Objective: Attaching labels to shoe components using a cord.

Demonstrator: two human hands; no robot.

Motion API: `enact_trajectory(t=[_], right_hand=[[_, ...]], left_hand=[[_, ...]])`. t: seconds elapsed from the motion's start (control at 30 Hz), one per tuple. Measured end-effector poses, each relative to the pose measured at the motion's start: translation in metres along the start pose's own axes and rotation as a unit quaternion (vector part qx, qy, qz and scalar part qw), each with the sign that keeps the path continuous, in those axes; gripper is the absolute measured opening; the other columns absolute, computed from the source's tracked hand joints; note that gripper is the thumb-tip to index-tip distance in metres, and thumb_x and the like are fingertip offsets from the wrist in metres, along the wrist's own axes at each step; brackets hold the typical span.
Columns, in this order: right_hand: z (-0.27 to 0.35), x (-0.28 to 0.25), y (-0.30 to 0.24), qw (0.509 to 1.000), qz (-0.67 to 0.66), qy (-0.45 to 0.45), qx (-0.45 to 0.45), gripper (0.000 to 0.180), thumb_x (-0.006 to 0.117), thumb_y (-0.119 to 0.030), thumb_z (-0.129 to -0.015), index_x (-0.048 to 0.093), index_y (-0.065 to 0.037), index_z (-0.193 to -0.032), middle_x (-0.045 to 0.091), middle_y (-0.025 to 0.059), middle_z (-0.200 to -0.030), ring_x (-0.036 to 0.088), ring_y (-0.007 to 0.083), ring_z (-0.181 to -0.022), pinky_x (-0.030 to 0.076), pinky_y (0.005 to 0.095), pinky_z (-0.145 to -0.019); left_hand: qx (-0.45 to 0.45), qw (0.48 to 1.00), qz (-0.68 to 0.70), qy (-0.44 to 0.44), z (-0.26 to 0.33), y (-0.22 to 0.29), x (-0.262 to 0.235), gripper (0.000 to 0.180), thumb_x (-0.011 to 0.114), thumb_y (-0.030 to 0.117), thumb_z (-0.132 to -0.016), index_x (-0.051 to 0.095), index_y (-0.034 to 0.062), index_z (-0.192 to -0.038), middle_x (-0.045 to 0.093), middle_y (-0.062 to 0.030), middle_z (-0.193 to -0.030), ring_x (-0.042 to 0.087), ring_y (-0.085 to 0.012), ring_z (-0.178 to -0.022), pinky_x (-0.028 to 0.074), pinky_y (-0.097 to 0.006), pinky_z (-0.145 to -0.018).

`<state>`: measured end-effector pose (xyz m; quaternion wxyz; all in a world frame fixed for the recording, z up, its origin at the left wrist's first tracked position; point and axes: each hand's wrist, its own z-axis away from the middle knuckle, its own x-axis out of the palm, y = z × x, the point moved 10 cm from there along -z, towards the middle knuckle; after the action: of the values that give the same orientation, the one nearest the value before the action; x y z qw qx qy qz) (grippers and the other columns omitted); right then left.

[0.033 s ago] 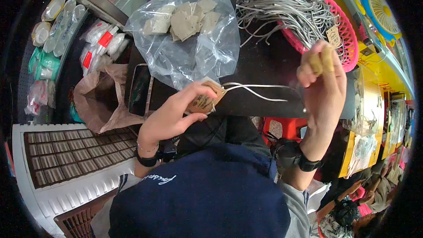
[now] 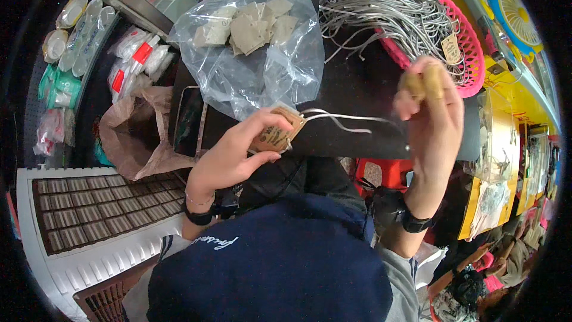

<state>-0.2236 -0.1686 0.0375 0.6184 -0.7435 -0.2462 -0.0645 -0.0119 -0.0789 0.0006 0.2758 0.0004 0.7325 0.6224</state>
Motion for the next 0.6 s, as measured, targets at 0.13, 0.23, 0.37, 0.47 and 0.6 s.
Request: enact_trajectory(t=[0.13, 0.23, 0.37, 0.47, 0.6], right_hand=[[0.015, 0.043, 0.022, 0.97, 0.21, -0.091, 0.08, 0.016, 0.049, -0.012, -0.094, 0.06, 0.0, -0.098, 0.059, 0.0032, -0.089, 0.054, 0.007, -0.075, 0.042, 0.0206, -0.062], [0.022, 0.065, 0.031, 0.956, 0.248, -0.13, 0.086, 0.014, 0.055, 0.0, -0.087, 0.061, 0.001, -0.099, 0.061, 0.0037, -0.092, 0.057, 0.009, -0.081, 0.043, 0.0212, -0.066], [0.022, 0.087, 0.022, 0.912, 0.369, -0.18, 0.01, 0.015, 0.061, 0.003, -0.08, 0.062, 0.001, -0.095, 0.058, 0.0069, -0.095, 0.056, 0.0129, -0.078, 0.043, 0.0233, -0.067], [0.023, 0.085, 0.027, 0.9, 0.399, -0.173, 0.011, 0.012, 0.063, 0.0, -0.079, 0.061, 0.001, -0.09, 0.055, 0.0089, -0.098, 0.055, 0.0149, -0.079, 0.043, 0.0253, -0.068], [0.023, 0.08, 0.025, 0.915, 0.333, -0.225, 0.013, 0.011, 0.062, -0.008, -0.083, 0.059, 0.002, -0.083, 0.054, 0.0103, -0.099, 0.053, 0.0169, -0.087, 0.042, 0.0278, -0.075]], left_hand=[[0.009, 0.999, 0.023, 0.028, -0.001, 0.006, -0.007, 0.044, 0.064, -0.006, -0.077, 0.049, 0.0072, -0.116, 0.052, -0.0117, -0.116, 0.055, -0.0317, -0.106, 0.044, -0.036, -0.089], [0.014, 0.999, 0.02, 0.03, -0.001, 0.009, -0.008, 0.043, 0.065, -0.004, -0.078, 0.049, 0.0072, -0.116, 0.054, -0.0097, -0.114, 0.056, -0.0283, -0.104, 0.045, -0.035, -0.087], [0.07, 0.995, 0.043, 0.053, 0.0, 0.018, -0.008, 0.044, 0.067, -0.004, -0.077, 0.05, 0.006, -0.116, 0.054, -0.0082, -0.111, 0.057, -0.023, -0.102, 0.047, -0.032, -0.085], [0.058, 0.99, 0.111, 0.058, 0.002, 0.015, -0.008, 0.045, 0.068, -0.004, -0.076, 0.049, 0.005, -0.116, 0.054, -0.0077, -0.111, 0.057, -0.0201, -0.102, 0.047, -0.031, -0.085], [0.038, 0.987, 0.129, 0.084, 0.006, 0.001, -0.014, 0.047, 0.07, -0.004, -0.075, 0.049, 0.005, -0.117, 0.052, -0.0062, -0.115, 0.056, -0.0166, -0.104, 0.046, -0.029, -0.089]])
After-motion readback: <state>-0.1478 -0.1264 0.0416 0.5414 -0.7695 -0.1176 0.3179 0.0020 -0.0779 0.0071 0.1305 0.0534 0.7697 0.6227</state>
